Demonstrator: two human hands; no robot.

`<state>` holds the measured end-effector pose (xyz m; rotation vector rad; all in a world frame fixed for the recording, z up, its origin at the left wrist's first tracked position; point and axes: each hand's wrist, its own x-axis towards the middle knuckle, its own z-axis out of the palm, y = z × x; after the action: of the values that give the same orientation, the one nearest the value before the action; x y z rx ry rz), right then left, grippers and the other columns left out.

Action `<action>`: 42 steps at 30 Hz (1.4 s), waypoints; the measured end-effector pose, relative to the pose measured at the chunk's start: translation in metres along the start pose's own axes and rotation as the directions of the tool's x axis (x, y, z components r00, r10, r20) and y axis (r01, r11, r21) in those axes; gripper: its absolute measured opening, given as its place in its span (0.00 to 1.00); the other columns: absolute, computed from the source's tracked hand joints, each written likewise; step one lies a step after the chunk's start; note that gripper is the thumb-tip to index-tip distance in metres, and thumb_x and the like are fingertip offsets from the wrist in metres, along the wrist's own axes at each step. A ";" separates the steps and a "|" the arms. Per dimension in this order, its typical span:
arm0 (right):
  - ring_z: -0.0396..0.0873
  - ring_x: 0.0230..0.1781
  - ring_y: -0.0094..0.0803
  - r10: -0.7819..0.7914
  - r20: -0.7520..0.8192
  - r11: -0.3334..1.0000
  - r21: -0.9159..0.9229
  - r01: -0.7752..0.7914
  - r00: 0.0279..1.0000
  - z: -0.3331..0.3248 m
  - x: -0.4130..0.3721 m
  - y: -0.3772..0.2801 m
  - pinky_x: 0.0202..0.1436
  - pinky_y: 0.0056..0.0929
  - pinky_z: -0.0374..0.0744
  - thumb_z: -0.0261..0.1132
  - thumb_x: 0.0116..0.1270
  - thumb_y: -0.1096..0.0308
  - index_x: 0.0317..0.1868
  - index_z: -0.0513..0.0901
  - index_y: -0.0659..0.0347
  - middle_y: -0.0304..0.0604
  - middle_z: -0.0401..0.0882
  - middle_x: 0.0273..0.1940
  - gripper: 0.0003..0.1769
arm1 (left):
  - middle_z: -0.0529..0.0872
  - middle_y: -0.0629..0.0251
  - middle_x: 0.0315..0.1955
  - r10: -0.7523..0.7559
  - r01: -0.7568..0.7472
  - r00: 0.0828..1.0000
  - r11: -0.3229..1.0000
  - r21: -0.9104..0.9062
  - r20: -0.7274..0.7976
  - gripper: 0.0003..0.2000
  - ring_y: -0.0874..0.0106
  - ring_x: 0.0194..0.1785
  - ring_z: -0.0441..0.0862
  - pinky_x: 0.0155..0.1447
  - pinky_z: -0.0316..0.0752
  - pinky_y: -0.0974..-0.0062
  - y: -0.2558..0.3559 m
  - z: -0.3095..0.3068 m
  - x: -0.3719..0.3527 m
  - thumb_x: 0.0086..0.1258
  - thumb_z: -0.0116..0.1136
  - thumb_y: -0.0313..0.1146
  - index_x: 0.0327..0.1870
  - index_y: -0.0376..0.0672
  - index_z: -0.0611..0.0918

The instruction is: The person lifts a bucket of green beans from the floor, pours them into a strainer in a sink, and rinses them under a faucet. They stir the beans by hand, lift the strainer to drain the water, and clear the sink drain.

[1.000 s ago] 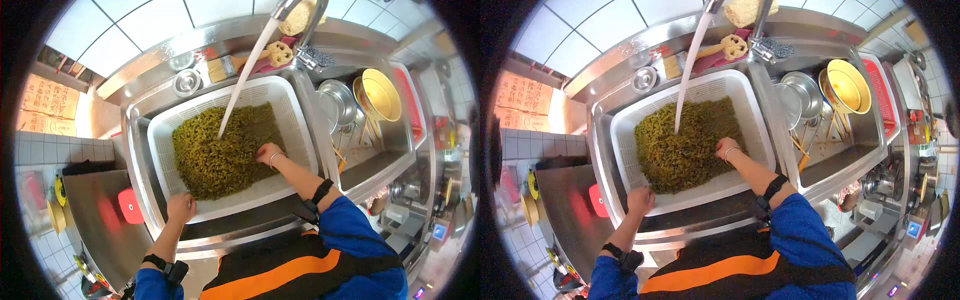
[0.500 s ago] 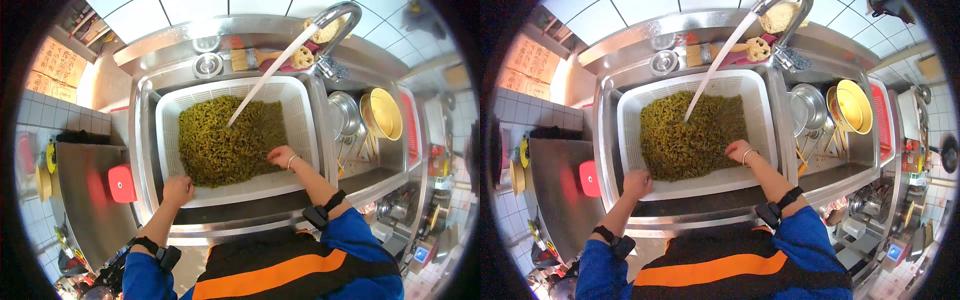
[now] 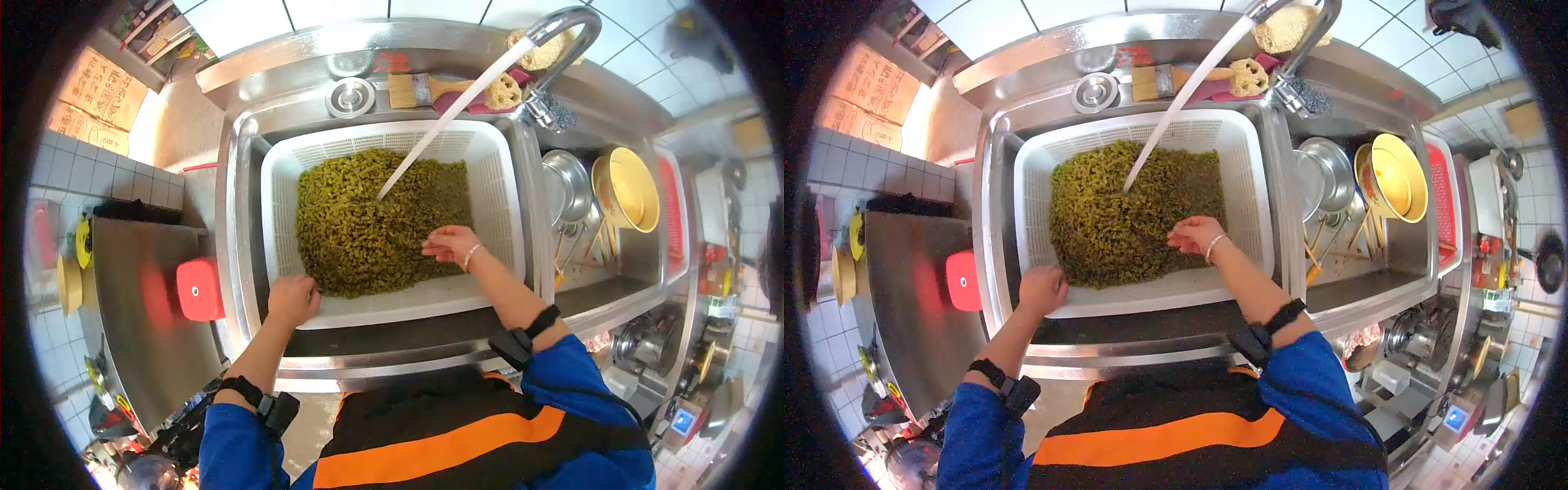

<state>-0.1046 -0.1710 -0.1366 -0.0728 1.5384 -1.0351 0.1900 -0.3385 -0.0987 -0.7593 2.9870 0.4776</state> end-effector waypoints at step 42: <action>0.67 0.53 0.33 -0.266 -0.249 0.924 -0.341 0.173 0.931 -0.014 -0.011 0.032 0.53 0.29 0.66 0.54 0.59 0.59 0.54 0.68 0.58 0.46 0.68 0.53 0.23 | 0.74 0.60 0.18 -0.026 0.026 1.000 0.999 -0.019 0.002 0.05 0.60 0.26 0.73 0.32 0.68 0.64 0.002 -0.001 -0.002 0.46 0.51 0.32 0.16 0.41 0.74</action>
<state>-0.0972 -0.1376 -0.1500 -0.3373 1.9945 -0.9989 0.1910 -0.3362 -0.0974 -0.7974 2.9707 0.5061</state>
